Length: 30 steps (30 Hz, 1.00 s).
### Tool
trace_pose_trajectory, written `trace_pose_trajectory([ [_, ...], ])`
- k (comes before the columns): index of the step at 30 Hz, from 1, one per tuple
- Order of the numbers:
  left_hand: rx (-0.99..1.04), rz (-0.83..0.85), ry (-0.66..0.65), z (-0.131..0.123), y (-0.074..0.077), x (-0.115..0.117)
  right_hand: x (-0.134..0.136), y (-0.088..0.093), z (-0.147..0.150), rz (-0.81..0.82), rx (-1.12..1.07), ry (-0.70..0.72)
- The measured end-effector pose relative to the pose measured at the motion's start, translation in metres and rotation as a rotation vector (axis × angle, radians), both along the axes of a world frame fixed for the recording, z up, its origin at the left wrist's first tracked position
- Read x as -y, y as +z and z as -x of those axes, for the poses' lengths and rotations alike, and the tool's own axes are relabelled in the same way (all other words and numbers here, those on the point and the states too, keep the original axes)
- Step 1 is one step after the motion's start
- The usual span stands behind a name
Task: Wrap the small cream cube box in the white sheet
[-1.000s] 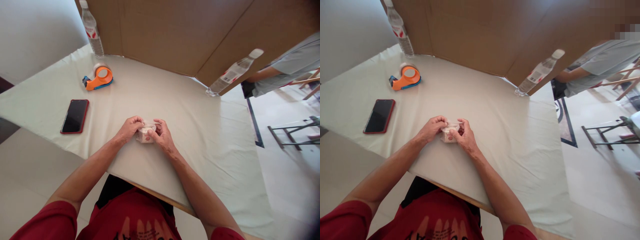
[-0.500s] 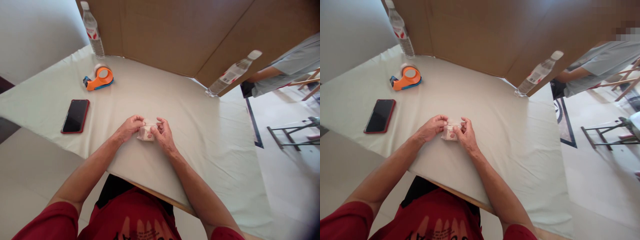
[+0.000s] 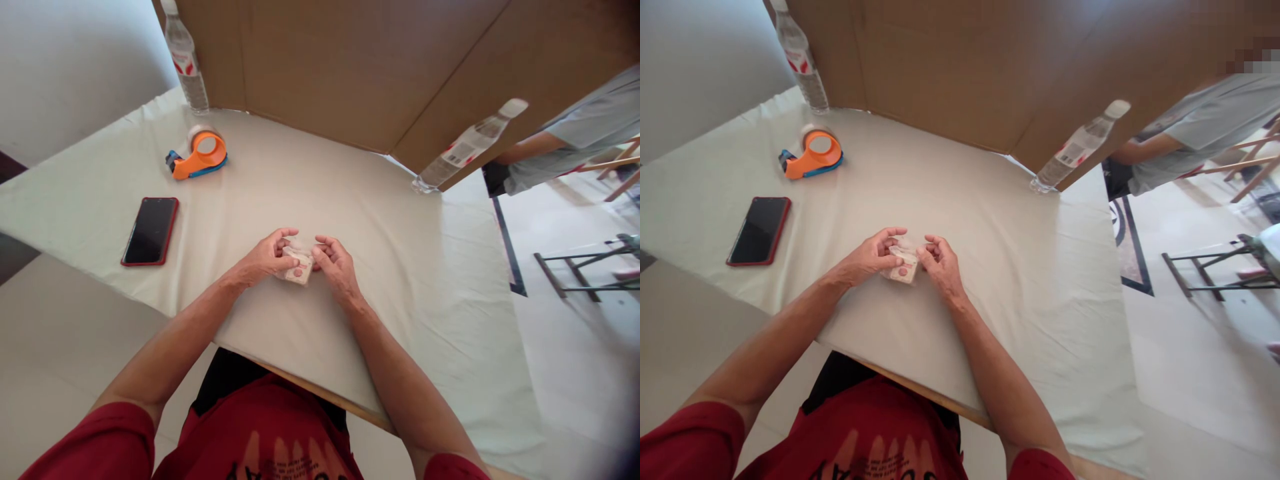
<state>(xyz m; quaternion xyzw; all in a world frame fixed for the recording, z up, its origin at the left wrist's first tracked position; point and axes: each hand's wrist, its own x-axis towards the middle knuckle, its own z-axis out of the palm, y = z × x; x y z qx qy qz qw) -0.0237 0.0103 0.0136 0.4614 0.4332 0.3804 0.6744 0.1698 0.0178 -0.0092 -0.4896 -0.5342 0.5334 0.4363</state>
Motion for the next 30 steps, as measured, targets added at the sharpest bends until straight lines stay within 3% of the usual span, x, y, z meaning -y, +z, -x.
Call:
trace_pose_trajectory([
  [7, -0.020, -0.013, -0.072, -0.001, 0.003, 0.003, -0.003, 0.005, -0.002, 0.005, 0.050, 0.029],
  [19, -0.052, 0.011, -0.064, -0.001, 0.003, 0.002, -0.005, 0.012, 0.004, -0.040, 0.017, 0.040],
  [30, -0.253, -0.040, -0.062, 0.001, 0.007, 0.003, -0.003, 0.027, 0.004, -0.009, 0.167, 0.163],
])
